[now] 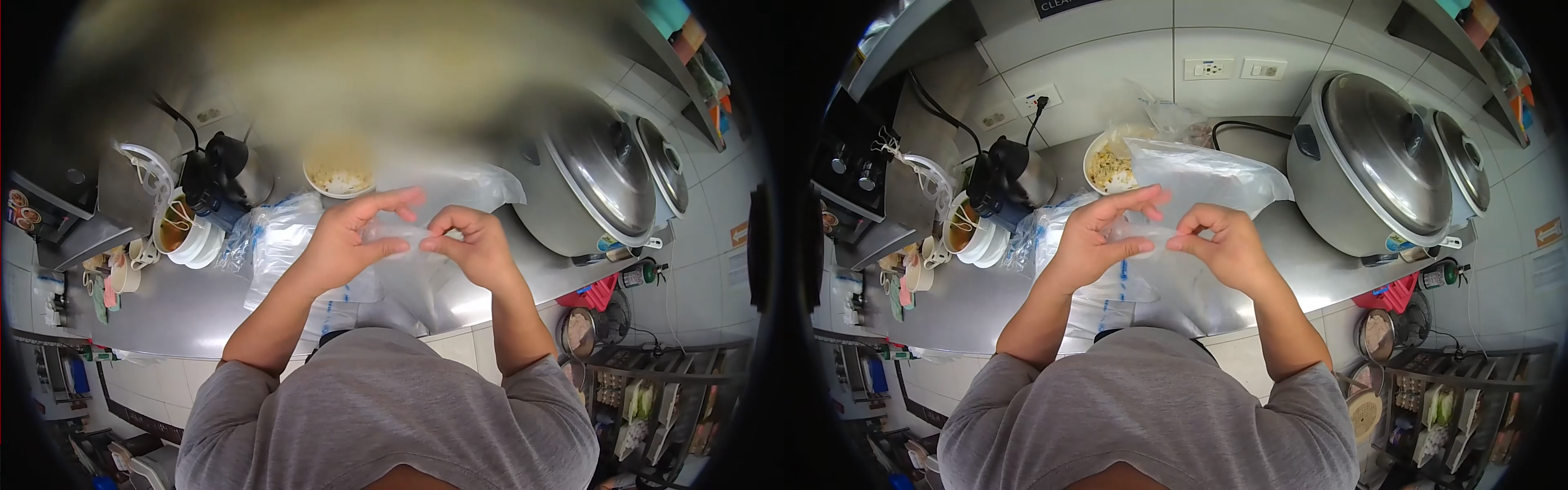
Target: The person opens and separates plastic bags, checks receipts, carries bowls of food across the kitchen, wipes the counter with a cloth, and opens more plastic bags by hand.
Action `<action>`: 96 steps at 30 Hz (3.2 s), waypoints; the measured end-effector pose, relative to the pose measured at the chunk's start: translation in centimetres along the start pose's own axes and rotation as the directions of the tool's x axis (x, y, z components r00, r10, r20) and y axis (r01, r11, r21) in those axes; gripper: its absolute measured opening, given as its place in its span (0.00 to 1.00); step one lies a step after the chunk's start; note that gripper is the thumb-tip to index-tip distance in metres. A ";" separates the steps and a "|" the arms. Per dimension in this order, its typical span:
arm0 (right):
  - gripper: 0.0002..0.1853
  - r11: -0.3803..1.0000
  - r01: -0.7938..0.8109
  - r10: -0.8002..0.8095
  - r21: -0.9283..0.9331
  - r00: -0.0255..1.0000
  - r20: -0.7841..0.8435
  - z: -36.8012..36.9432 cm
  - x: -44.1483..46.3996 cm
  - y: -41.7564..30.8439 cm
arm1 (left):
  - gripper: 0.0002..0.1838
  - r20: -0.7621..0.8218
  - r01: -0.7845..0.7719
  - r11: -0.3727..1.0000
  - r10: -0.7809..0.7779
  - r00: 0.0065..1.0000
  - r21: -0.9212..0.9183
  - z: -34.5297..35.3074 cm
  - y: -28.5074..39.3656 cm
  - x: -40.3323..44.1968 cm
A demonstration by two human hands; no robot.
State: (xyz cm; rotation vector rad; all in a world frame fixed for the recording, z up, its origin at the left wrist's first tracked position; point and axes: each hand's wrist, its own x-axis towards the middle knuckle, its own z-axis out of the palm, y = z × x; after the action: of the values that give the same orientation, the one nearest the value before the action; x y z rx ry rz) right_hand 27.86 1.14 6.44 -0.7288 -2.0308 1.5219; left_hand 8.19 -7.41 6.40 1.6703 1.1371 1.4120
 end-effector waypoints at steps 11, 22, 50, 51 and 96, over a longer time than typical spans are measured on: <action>0.04 0.925 0.249 -0.234 0.287 0.968 -0.084 0.0 -0.2 -0.6 | 0.06 0.055 0.384 0.923 -0.382 0.922 -0.026 0.0 0.7 0.5; 0.08 0.576 0.258 -0.125 0.776 0.965 -0.228 -7.5 -0.9 2.5 | 0.17 0.286 0.321 0.237 -0.170 0.943 -0.917 -6.0 -4.0 4.5; 0.04 0.877 0.267 -0.359 -0.399 0.916 -0.178 2.1 -3.5 -0.8 | 0.18 0.017 0.058 0.974 -0.064 0.998 0.218 0.5 1.9 -3.1; 0.03 0.832 0.291 -0.409 -0.472 0.897 -0.168 2.4 -3.3 -1.4 | 0.16 -0.006 0.079 0.966 -0.080 0.997 0.245 0.2 2.4 -3.2; 0.18 0.866 -0.315 0.500 0.389 0.530 -0.685 -2.4 -2.8 29.5 | 0.23 -0.632 0.481 0.873 -0.414 0.655 -0.073 2.4 -15.8 -6.7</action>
State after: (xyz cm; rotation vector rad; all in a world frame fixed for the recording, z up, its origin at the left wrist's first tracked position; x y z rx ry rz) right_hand 35.04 7.81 -21.57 -1.5396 -1.0420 1.2744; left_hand 7.11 -7.06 -10.92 0.8400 1.8749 1.6299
